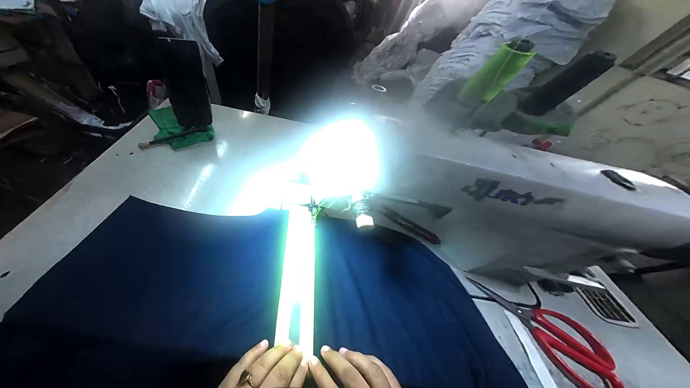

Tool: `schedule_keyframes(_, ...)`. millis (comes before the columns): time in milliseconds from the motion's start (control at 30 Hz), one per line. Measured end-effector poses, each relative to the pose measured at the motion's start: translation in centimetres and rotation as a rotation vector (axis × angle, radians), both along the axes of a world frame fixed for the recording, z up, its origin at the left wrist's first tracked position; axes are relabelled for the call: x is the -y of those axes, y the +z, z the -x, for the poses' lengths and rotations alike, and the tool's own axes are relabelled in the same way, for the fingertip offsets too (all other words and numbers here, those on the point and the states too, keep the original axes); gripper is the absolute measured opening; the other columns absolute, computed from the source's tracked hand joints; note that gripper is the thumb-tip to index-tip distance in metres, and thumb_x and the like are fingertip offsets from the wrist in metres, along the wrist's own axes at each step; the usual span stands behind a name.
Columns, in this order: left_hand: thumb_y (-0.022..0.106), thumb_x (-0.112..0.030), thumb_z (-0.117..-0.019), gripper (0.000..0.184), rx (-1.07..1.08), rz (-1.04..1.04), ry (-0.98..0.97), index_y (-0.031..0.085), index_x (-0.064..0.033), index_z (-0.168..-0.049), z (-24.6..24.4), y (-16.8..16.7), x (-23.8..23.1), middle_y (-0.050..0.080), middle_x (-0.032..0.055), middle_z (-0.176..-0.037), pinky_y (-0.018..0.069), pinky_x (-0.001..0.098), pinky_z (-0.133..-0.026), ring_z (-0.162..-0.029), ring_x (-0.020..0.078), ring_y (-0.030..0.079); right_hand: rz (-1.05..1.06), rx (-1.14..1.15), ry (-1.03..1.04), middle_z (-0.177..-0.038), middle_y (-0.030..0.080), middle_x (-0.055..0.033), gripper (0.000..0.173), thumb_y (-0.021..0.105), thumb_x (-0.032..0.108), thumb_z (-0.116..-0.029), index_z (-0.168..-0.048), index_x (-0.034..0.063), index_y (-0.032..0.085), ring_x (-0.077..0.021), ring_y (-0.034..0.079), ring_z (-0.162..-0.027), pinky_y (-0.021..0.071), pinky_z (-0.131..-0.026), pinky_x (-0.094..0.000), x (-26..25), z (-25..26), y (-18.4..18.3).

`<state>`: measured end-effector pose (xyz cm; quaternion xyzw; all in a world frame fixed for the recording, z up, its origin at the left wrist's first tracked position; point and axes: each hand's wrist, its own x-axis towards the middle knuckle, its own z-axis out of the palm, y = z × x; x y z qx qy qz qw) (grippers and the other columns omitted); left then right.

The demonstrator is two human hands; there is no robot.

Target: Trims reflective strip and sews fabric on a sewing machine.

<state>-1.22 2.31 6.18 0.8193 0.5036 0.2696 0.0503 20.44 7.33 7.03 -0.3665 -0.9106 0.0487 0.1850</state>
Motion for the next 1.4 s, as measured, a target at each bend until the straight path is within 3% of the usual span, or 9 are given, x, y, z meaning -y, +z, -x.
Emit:
schedule_keyframes(167,0.053,-0.023,-0.1038,0.039,0.042,0.227,0.027,0.065,-0.0048,-0.136,0.7,1.1,-3.8,0.065,0.0109,-0.139,0.0395,0.0523,-0.116,-0.133,0.0284,0.059,0.097,0.018,-0.042,-0.127,0.072,-0.0068,0.030,0.059,0.029,-0.1023,-0.125,0.0174,0.075,-0.0289,0.066,-0.121,0.0484,-0.106,-0.0463,-3.7,1.6,1.6)
schedule_keyframes(467,0.040,-0.037,-0.1059,0.049,-0.087,0.164,0.035,0.059,-0.0135,-0.144,2.4,-0.1,-12.0,0.059,0.0027,-0.148,0.0392,0.0492,-0.118,-0.140,0.0196,0.053,-0.151,0.033,0.011,-0.124,0.073,-0.0014,0.035,0.050,0.036,-0.1026,-0.124,0.0243,0.076,-0.0224,0.067,-0.117,0.0542,-0.099,-0.0431,-13.0,2.7,-0.3)
schedule_keyframes(633,0.037,-0.037,-0.1054,0.053,-0.167,0.372,-0.005,0.051,-0.0142,-0.151,3.4,1.6,-16.9,0.048,0.0015,-0.158,0.0239,0.0472,-0.125,-0.149,0.0173,0.039,-0.130,0.110,-0.021,-0.128,0.070,0.0018,0.038,0.047,0.040,-0.1034,-0.128,0.0289,0.073,-0.0207,0.063,-0.123,0.0535,-0.099,-0.0423,-17.3,3.6,0.3)
schedule_keyframes(833,0.039,-0.038,-0.1053,0.053,-0.164,0.345,-0.061,0.050,-0.0151,-0.152,4.4,1.5,-19.1,0.042,0.0000,-0.161,0.0241,0.0465,-0.125,-0.151,0.0165,0.035,0.105,-0.024,-0.207,-0.141,0.061,-0.0202,0.043,0.054,0.033,-0.1023,-0.134,0.0066,0.067,-0.0361,0.058,-0.131,0.0480,-0.109,-0.0479,-9.9,3.0,2.4)
schedule_keyframes(933,0.044,-0.045,-0.1027,0.061,-0.179,0.352,-0.121,0.047,-0.0118,-0.154,5.0,2.0,-19.3,0.041,0.0033,-0.162,0.0240,0.0477,-0.125,-0.151,0.0195,0.035,0.184,0.055,-0.185,-0.150,0.050,-0.0284,0.069,0.047,0.057,-0.1020,-0.146,0.0045,0.056,-0.0461,0.045,-0.142,0.0325,-0.118,-0.0618,-6.6,-1.6,1.7)
schedule_keyframes(1067,0.056,-0.061,-0.0918,0.084,-0.218,0.398,-0.129,0.040,-0.0112,-0.158,5.3,2.7,-19.2,0.037,0.0028,-0.164,0.0196,0.0476,-0.126,-0.152,0.0201,0.032,0.016,0.237,-0.110,-0.155,0.050,-0.0176,0.078,0.022,0.069,-0.1025,-0.149,0.0159,0.055,-0.0387,0.045,-0.145,0.0352,-0.117,-0.0620,-11.5,-11.1,0.3)
schedule_keyframes(1200,0.046,-0.064,-0.0964,0.086,-0.295,0.464,-0.066,0.026,-0.0139,-0.164,4.1,3.5,-16.4,0.015,0.0060,-0.173,0.0061,0.0540,-0.128,-0.159,0.0201,0.012,-0.102,0.187,-0.156,-0.146,0.059,-0.0159,0.062,0.033,0.058,-0.1052,-0.138,0.0158,0.066,-0.0428,0.051,-0.139,0.0369,-0.112,-0.0691,-12.2,-9.8,1.3)
schedule_keyframes(1300,0.060,-0.033,-0.0982,0.040,-0.115,0.106,-0.002,0.069,-0.0107,-0.130,2.1,1.6,-10.0,0.065,0.0124,-0.137,0.0481,0.0555,-0.108,-0.129,0.0301,0.061,0.066,0.062,-0.032,-0.138,0.066,-0.0133,0.041,0.050,0.042,-0.1062,-0.134,0.0175,0.069,-0.0365,0.058,-0.133,0.0439,-0.110,-0.0615,-6.9,-3.6,3.0)
schedule_keyframes(1400,0.055,-0.016,-0.1038,0.026,-0.049,0.147,0.041,0.073,-0.0082,-0.121,0.5,1.7,-4.4,0.073,0.0115,-0.121,0.0537,0.0460,-0.100,-0.115,0.0285,0.069,0.139,-0.040,0.002,-0.130,0.070,-0.0126,0.034,0.057,0.035,-0.1045,-0.129,0.0167,0.071,-0.0332,0.063,-0.126,0.0471,-0.109,-0.0543,-3.1,-0.2,1.4)
